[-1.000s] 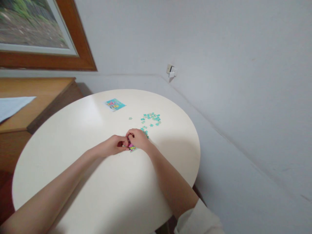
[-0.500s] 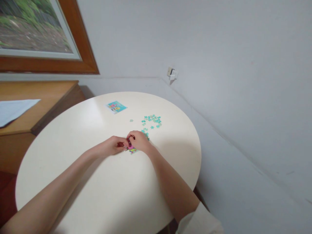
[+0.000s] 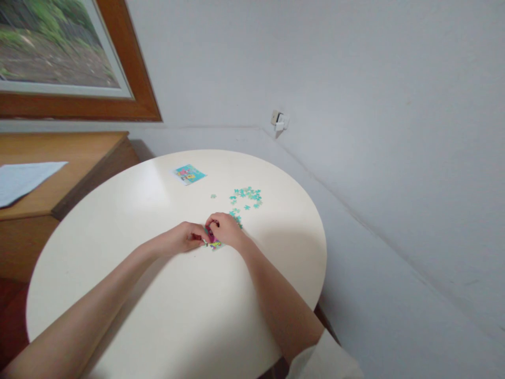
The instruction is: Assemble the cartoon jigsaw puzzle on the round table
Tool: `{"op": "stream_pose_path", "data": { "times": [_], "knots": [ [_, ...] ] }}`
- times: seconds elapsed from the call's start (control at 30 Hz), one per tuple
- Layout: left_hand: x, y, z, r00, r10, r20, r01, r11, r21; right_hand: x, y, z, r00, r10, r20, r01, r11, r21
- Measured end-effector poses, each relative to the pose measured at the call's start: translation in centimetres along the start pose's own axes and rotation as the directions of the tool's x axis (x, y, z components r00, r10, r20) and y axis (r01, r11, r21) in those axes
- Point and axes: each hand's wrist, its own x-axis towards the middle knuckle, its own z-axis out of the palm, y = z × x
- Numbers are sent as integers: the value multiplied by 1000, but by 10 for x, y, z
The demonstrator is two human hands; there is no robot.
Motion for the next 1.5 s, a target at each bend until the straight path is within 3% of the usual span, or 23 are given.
{"op": "stream_pose_path", "data": {
  "times": [0.4,1.23,1.5],
  "knots": [
    [0,10,6,1000,-14,18,14,1000,26,1,4,2,1000,-15,8,15,1000,7],
    [4,10,10,999,48,1,-48,991,124,1,3,1,1000,-7,8,7,1000,5],
    [3,7,8,1000,-20,-16,22,994,112,1,2,2,1000,-1,3,1,1000,2]
  ]
}}
